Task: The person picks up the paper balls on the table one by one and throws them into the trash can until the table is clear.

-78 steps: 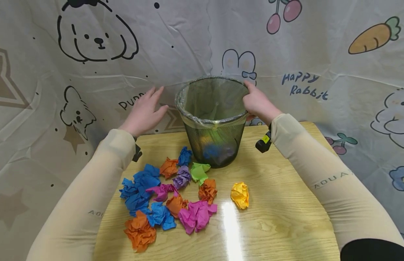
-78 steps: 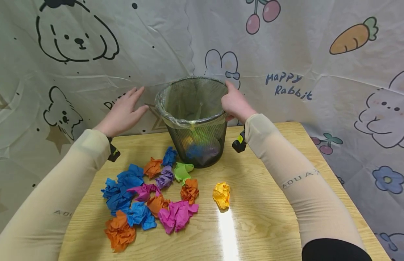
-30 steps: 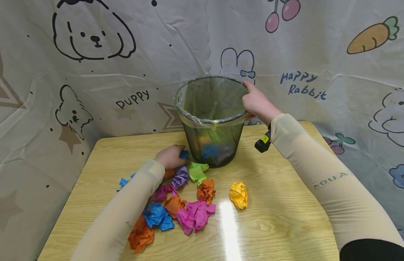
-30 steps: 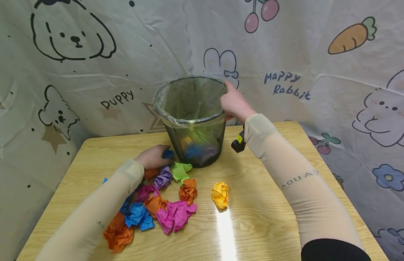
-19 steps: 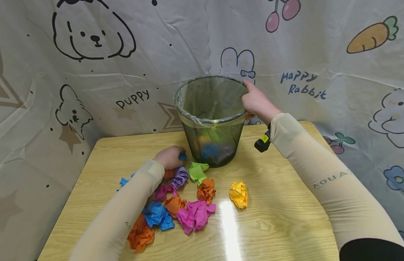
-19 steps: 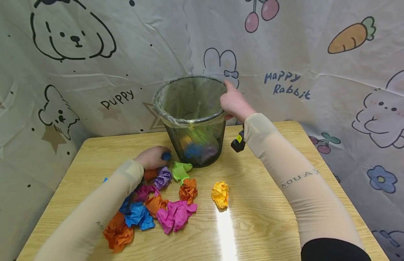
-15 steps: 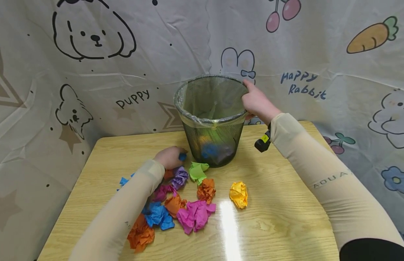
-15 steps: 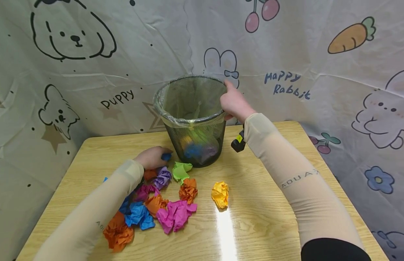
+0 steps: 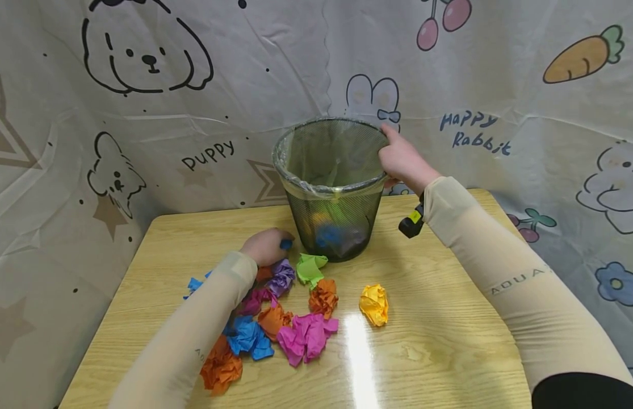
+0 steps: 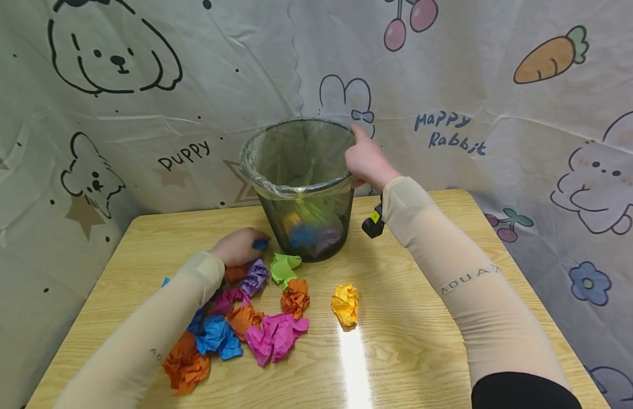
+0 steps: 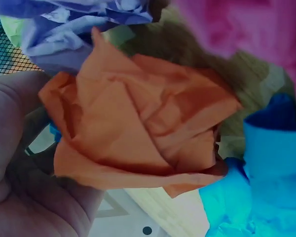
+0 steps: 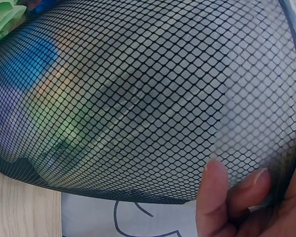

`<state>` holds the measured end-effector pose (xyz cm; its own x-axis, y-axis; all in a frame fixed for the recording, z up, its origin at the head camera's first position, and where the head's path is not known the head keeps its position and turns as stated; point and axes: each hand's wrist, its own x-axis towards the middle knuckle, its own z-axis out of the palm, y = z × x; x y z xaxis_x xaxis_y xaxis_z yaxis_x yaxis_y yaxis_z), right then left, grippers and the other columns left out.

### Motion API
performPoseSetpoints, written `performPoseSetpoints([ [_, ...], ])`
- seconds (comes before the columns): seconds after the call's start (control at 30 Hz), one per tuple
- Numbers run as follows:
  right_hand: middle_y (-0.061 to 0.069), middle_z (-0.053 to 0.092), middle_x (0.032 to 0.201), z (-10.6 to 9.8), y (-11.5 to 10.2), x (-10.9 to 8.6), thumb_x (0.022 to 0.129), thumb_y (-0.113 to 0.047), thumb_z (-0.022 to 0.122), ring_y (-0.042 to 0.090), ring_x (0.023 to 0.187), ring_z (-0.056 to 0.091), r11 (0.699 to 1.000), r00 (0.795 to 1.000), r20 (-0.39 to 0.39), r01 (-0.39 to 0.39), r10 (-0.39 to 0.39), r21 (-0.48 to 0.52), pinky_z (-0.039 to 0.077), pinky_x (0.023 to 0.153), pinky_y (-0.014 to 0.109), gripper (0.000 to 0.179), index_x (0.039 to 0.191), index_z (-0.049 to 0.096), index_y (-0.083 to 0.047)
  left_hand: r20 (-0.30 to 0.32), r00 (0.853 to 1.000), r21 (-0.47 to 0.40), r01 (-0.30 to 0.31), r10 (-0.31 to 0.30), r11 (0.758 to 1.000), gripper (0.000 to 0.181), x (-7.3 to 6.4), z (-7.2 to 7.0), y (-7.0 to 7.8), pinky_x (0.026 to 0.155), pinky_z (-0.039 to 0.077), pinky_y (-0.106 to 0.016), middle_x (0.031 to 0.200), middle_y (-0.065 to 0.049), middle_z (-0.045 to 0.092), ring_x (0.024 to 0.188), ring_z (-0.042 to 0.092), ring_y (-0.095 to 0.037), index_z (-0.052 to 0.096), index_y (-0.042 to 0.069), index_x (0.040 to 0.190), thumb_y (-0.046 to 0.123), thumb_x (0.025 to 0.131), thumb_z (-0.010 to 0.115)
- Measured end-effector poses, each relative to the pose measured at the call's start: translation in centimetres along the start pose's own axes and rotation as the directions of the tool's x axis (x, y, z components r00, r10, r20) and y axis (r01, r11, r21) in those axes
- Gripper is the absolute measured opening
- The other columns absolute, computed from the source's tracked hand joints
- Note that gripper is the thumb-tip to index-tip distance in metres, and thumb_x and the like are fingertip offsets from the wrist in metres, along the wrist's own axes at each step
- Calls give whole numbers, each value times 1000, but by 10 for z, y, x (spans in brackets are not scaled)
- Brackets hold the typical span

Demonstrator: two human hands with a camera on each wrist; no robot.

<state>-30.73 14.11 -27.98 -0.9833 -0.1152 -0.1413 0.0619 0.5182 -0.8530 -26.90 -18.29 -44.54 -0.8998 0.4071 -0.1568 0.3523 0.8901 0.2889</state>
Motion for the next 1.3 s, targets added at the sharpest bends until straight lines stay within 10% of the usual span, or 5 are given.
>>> performPoseSetpoints([
  [0.17,5,6,172,0,-1,-1,100,-3,28,16,56,42,1000,1000,-2,6,-6,1,60,73,47,77,166,-2,-30,-51,998,-55,-29,27,998,42,0,-5,0,93,53,-48,122,-13,71,100,64,-25,71,7,130,7,90,61],
  [0.63,6,5,172,0,-1,-1,101,-3,28,13,54,39,1000,1000,6,16,-16,3,60,70,44,76,166,-2,-29,-141,990,-57,3,-11,998,39,-12,-40,-11,105,46,-54,135,-20,64,124,59,-39,62,2,138,13,101,62],
  [1.3,4,2,172,0,0,-1,101,-3,28,13,50,32,1000,1000,10,5,-5,5,59,76,51,76,166,-3,-28,-324,944,-181,2,-62,984,34,-34,-89,-19,103,45,-56,140,-21,57,125,56,-39,63,2,137,9,104,55],
])
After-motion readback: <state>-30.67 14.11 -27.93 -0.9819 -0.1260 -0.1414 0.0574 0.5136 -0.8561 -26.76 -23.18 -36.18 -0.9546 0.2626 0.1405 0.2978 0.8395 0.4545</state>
